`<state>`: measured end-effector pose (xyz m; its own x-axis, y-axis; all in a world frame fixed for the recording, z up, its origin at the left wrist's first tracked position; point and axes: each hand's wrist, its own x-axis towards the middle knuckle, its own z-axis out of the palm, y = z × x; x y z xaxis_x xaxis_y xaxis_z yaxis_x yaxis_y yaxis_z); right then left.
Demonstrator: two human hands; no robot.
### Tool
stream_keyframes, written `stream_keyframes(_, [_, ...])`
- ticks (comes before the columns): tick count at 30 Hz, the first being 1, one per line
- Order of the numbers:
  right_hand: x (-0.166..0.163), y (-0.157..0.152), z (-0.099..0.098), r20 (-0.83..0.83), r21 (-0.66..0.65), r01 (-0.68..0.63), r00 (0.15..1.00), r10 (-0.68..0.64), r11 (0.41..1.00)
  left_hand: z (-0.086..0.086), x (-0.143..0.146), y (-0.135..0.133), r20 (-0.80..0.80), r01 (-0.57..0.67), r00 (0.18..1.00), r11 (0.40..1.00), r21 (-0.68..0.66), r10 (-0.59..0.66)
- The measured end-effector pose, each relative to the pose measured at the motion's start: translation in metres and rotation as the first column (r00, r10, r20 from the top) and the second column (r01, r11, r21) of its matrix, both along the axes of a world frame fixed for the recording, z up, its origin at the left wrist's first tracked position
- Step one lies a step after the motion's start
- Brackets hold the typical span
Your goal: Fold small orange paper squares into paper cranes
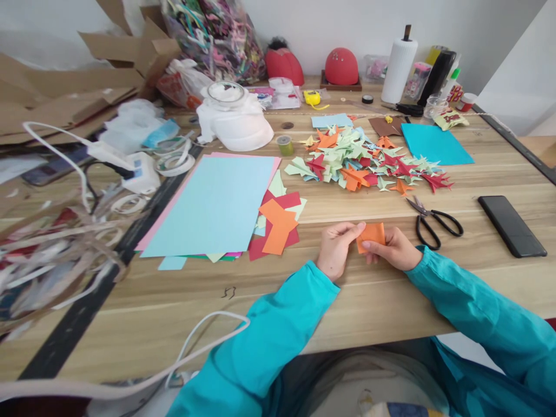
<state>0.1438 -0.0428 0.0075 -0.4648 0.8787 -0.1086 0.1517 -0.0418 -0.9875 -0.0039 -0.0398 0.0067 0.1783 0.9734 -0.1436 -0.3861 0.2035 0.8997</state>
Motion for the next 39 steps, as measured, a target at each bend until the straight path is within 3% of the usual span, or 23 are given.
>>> stream_keyframes(5, [-0.0011, 0.0, -0.0001, -0.004, -0.023, 0.01, 1.0, -0.01, 1.0, -0.0027, 0.001, 0.0, -0.014, -0.029, 0.999, 0.999, 0.028, 0.029])
stream_keyframes(12, [-0.0016, 0.0007, 0.0004, 0.036, -0.046, 0.042, 0.999, -0.04, 0.998, -0.001, 0.0024, 0.0034, -0.037, -0.187, 0.981, 0.981, 0.045, 0.188])
stream_keyframes(21, [-0.001, 0.0007, 0.0001, 0.047, -0.026, 0.031, 0.998, -0.03, 0.999, -0.0001, 0.0014, 0.0036, 0.031, -0.09, 0.995, 0.996, 0.024, 0.089])
stream_keyframes(27, [-0.0019, 0.0009, -0.0021, 0.039, -0.018, 0.055, 0.998, -0.054, 0.998, 0.0005, -0.0006, 0.0082, 0.139, -0.132, 0.98, 0.989, -0.069, 0.14])
stream_keyframes(30, [-0.0024, 0.0019, -0.0026, 0.01, -0.048, 0.101, 0.995, -0.101, 0.994, 0.0027, -0.001, 0.007, 0.196, -0.053, 0.979, 0.998, -0.03, 0.058])
stream_keyframes(34, [-0.0025, 0.0022, -0.0018, 0.003, -0.031, 0.136, 0.991, -0.136, 0.99, 0.003, -0.0004, 0.0046, 0.111, 0.085, 0.99, 0.996, 0.041, -0.089])
stream_keyframes(39, [-0.0021, 0.0001, -0.0001, 0.021, 0.128, 0.182, 0.982, -0.186, 0.975, 0.0011, -0.0011, 0.0088, 0.126, -0.057, 0.99, 0.998, -0.022, 0.06])
